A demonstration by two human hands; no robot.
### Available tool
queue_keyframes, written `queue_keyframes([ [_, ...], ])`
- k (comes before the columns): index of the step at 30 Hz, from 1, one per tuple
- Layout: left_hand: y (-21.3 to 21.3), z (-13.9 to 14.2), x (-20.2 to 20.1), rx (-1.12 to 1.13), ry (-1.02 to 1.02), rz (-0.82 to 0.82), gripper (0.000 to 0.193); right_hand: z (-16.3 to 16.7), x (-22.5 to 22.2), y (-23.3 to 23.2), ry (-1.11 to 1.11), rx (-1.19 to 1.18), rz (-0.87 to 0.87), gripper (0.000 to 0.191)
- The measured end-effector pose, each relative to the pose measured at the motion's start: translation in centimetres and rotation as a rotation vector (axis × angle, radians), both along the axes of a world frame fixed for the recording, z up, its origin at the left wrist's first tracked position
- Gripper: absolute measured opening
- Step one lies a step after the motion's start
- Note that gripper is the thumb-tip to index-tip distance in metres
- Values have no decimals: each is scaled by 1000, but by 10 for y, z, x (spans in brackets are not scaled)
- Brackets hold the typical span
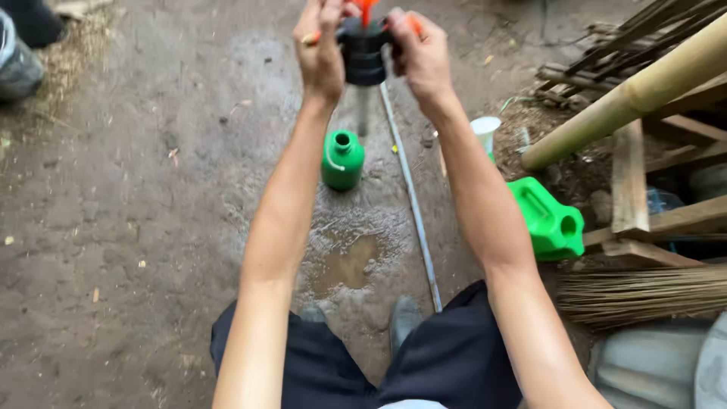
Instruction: The person sits on the ground and repairs a pump sprayer. They unscrew the pump handle from the green tank, pull out the internal tube and wand, separate the plunger and hose parts, then reassemble the pump unit and screw the handle back onto the tank.
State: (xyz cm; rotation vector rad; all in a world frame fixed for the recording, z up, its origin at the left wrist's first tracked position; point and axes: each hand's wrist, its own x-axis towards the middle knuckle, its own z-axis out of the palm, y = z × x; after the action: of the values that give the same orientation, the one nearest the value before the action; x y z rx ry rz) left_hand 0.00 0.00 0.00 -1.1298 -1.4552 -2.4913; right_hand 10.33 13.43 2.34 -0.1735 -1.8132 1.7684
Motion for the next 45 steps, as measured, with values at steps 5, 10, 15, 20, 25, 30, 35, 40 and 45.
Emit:
queue_keyframes([
  [5, -25, 21, 4, -160, -71, -136, 36, 16, 9, -4, 169, -47, -104, 33],
  [10, -91, -25, -6, -734, 146, 41, 44, -18, 15, -30, 190, -113, -209, 36],
  [15, -124, -44, -8, -1025, 140, 37, 55, -26, 15, -56, 167, -89, -197, 37],
  [20, -130, -69, -29, -1148, 209, -34, 61, -28, -6, -71, 90, 24, -251, 38],
  [25, -137, -89, -39, -1077, 105, -173, 45, -31, -19, -108, -23, 1, -229, 35],
  [30, -146, -114, -46, -1159, 96, -262, 37, -40, -39, -155, -34, 7, -156, 32],
  [35, -147, -126, -52, -1208, 149, -229, 41, -39, -37, -170, -186, 246, -110, 31],
  [40, -174, -119, -62, -1245, 85, -209, 42, -38, -23, -185, -370, 668, -21, 36],
  [45, -136, -70, -37, -1093, -277, -286, 81, -6, 19, -136, -674, 812, 101, 33],
])
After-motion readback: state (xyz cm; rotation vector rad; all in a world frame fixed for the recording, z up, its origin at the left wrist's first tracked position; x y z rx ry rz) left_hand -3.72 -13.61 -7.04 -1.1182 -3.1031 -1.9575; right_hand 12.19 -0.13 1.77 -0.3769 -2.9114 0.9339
